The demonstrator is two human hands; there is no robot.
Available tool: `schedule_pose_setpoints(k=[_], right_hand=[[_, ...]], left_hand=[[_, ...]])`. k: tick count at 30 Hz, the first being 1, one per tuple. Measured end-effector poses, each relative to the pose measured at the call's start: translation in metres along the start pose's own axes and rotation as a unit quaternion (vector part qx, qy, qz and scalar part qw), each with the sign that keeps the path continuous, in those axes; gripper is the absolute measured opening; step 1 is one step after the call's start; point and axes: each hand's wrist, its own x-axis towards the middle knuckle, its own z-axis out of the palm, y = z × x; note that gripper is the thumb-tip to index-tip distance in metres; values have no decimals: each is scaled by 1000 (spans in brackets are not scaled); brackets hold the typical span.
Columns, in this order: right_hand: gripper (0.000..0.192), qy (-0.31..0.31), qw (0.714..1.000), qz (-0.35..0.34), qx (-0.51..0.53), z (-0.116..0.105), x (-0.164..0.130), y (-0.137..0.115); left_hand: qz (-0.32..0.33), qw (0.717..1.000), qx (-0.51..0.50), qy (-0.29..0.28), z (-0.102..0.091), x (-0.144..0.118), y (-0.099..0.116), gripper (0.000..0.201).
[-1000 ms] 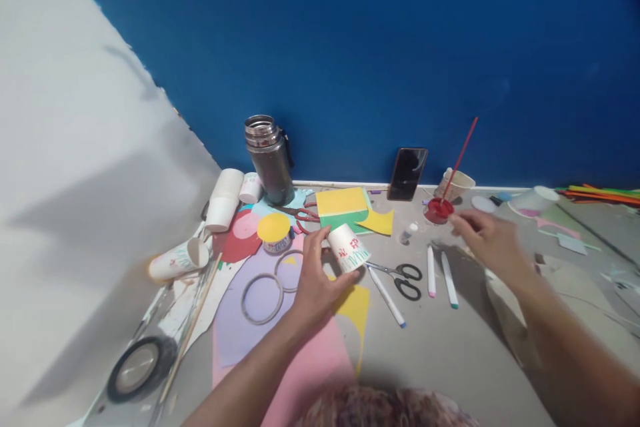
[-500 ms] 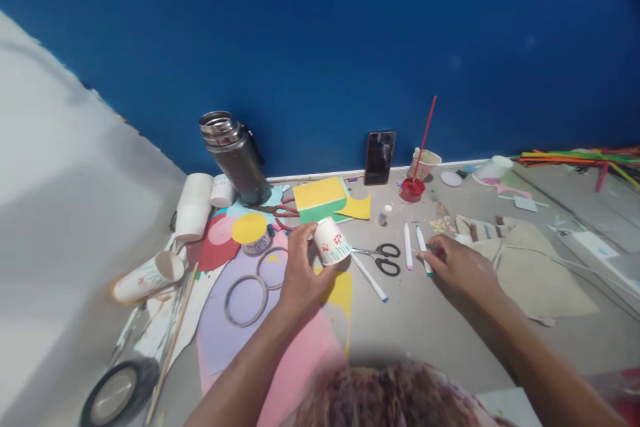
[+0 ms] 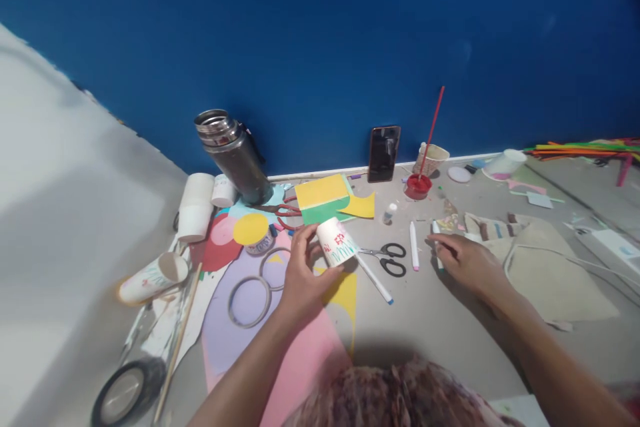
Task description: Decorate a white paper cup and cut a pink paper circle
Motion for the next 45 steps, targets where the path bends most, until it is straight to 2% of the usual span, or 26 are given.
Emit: schedule_pose_setpoints(k=[3,5,6,8,10,13,16,19,22,25,28,32,34,35,36,37,39,42,45], right_hand=[[46,15,996,-79,44,-3,-2,-5],[44,66,984,-152,63,-5,-4,-17],[36,102,976,-179,65,-5,-4,-24],[23,143,967,-202,53,-4,-4,-38],[25,137,970,-199,37,-4,-3,-46],[29,96,983,-153,14,-6,2,-49],[29,0,991,-136,9,-10,9,-59],[33,-109,986,-125,-31,-7,16,-85],[34,-175,973,-96,-118,1,23,-111],[29,-195,968,-81,-139,8,32,-123],[19,-205,968,-83,-122,8,36,-123],[14,-206,973,-85,-67,0,30,-108],[18,-202,976,-82,20,-4,21,-96],[18,-192,969,-65,140,-5,16,-90],[18,-178,945,-42,271,-5,12,-85],[21,-151,909,-22,387,-6,8,-83],[25,-92,832,-7,548,-8,1,-85],[24,-19,749,-45,661,-13,-6,-102],[29,-1,711,-82,698,-15,-13,-119]], left_hand=[[-39,997,-64,-24,0,-2,6,72],[-44,995,-82,-39,0,-3,10,73],[-44,994,-89,-51,0,-3,12,72],[-45,991,-96,-76,0,-4,14,71],[-48,991,-92,-80,0,-4,14,71],[-49,994,-84,-50,-1,-2,10,73],[-43,996,-78,-19,-2,1,5,72],[-50,996,-76,-4,-2,3,2,68],[-57,995,-86,-2,-1,3,4,68],[-54,994,-91,-2,-1,2,7,69],[-58,992,-110,-16,-3,1,12,70],[-79,985,-143,-61,-5,-1,17,74],[-85,981,-154,-83,-5,-2,18,73],[-86,979,-160,-96,-5,-3,17,73],[-85,976,-166,-110,-5,-3,17,73],[-83,974,-171,-120,-5,-4,16,74],[-81,971,-178,-134,-5,-4,15,73],[-78,972,-172,-138,-3,-4,12,73],[-57,976,-151,-148,-2,-5,7,72]])
